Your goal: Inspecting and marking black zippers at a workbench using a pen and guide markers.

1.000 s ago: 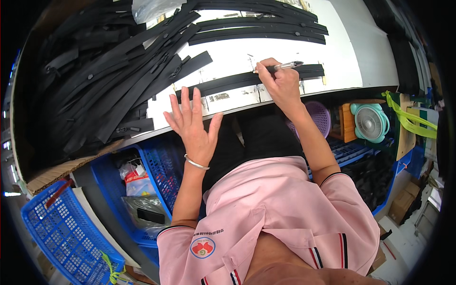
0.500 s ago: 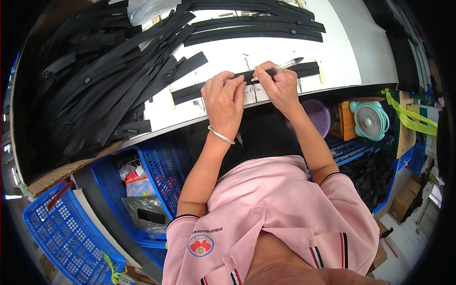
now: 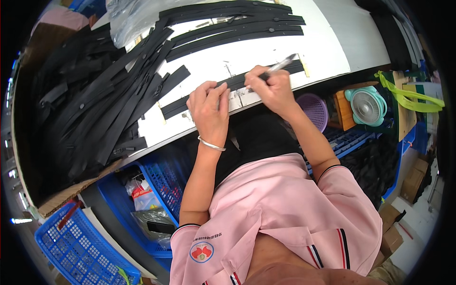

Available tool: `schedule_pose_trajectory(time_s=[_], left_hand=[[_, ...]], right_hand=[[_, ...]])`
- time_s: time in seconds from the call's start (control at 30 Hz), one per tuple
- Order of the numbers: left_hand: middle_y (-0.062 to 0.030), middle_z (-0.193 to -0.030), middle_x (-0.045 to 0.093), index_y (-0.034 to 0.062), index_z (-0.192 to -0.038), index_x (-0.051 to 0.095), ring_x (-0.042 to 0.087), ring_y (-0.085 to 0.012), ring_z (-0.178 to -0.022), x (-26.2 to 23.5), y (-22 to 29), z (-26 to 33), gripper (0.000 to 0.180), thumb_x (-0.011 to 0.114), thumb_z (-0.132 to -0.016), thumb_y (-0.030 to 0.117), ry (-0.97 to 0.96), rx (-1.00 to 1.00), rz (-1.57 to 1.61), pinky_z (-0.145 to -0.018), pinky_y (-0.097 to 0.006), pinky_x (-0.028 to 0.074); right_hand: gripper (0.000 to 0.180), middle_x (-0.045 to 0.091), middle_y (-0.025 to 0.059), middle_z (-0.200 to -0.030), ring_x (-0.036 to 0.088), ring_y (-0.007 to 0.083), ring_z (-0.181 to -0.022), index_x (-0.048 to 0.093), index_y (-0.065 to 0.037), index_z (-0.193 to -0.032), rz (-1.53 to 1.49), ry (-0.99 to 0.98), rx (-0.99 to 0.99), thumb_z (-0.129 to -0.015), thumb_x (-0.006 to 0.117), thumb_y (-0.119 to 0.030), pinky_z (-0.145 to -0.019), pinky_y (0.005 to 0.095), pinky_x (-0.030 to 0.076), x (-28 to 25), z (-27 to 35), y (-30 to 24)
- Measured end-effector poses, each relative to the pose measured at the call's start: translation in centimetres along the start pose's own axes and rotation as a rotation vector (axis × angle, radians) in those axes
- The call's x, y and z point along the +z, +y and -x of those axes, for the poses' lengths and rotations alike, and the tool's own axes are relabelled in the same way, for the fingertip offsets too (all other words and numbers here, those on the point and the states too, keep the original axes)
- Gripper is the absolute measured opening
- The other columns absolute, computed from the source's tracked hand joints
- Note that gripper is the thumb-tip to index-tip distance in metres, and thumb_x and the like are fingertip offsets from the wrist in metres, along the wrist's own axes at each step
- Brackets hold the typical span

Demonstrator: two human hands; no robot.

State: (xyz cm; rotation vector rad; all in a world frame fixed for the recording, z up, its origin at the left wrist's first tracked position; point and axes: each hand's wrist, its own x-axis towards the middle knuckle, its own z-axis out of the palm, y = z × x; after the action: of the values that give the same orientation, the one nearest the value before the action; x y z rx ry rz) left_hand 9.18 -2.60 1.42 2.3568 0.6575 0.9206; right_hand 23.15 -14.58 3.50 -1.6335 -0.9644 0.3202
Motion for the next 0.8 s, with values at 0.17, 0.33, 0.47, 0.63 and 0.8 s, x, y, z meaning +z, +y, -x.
schedule_pose_trajectory(time_s=[0.17, 0.33, 0.47, 0.63, 0.8], left_hand=[[-0.0050, -0.104, 0.067, 0.0078, -0.101, 0.079, 0.062, -0.0229, -0.100, -0.3, 0.2, 0.0, 0.016, 0.080, -0.085, 0.009, -0.019, 0.004, -0.011, -0.092, -0.037, 0.044], [-0.0057, -0.107, 0.068, 0.0075, -0.099, 0.078, 0.062, -0.0241, -0.099, -0.1, 1.1, -0.3, 0.014, 0.078, -0.085, 0.007, -0.038, 0.004, -0.035, -0.091, -0.038, 0.044], [-0.0075, -0.109, 0.070, 0.0069, -0.099, 0.079, 0.063, -0.0245, -0.101, 1.7, 3.8, -1.6, 0.013, 0.077, -0.086, 0.006, -0.073, 0.017, 0.169, -0.091, -0.037, 0.047], [-0.0051, -0.101, 0.072, 0.0071, -0.095, 0.079, 0.063, -0.0253, -0.100, 6.2, 6.0, -3.3, 0.012, 0.079, -0.083, 0.008, -0.122, 0.172, 0.190, -0.090, -0.037, 0.046], [-0.0035, -0.100, 0.072, 0.0079, -0.093, 0.079, 0.062, -0.0245, -0.100, 7.4, 6.1, -3.0, 0.011, 0.080, -0.082, 0.009, -0.142, 0.171, 0.139, -0.091, -0.037, 0.044]], right_hand=[[0.020, 0.069, 0.0003, -0.074, 0.053, 0.0030, -0.062, 0.072, 0.000, -0.086, -0.011, 0.274, 0.060, -0.099, 0.060, -0.011, -0.056, 0.0221, 0.043, -5.6, -1.2, 0.9], [0.023, 0.065, -0.0013, -0.070, 0.045, 0.0026, -0.060, 0.071, 0.002, -0.085, 0.006, 0.213, 0.109, -0.100, 0.063, -0.014, -0.052, 0.0239, 0.038, -7.7, -0.9, 4.4], [0.023, 0.066, -0.0011, -0.071, 0.047, 0.0042, -0.058, 0.069, 0.004, -0.085, 0.031, 0.209, 0.059, -0.100, 0.064, -0.014, -0.052, 0.0243, 0.038, -7.2, -1.0, 4.6], [0.021, 0.066, 0.0015, -0.071, 0.050, 0.0053, -0.058, 0.070, 0.002, -0.085, 0.068, 0.197, 0.056, -0.099, 0.065, -0.014, -0.052, 0.0265, 0.040, -7.1, -1.0, 4.5], [0.020, 0.064, 0.0044, -0.067, 0.052, 0.0075, -0.056, 0.069, 0.001, -0.084, 0.161, 0.178, 0.031, -0.097, 0.066, -0.014, -0.052, 0.0283, 0.042, -7.3, -0.9, 5.1]])
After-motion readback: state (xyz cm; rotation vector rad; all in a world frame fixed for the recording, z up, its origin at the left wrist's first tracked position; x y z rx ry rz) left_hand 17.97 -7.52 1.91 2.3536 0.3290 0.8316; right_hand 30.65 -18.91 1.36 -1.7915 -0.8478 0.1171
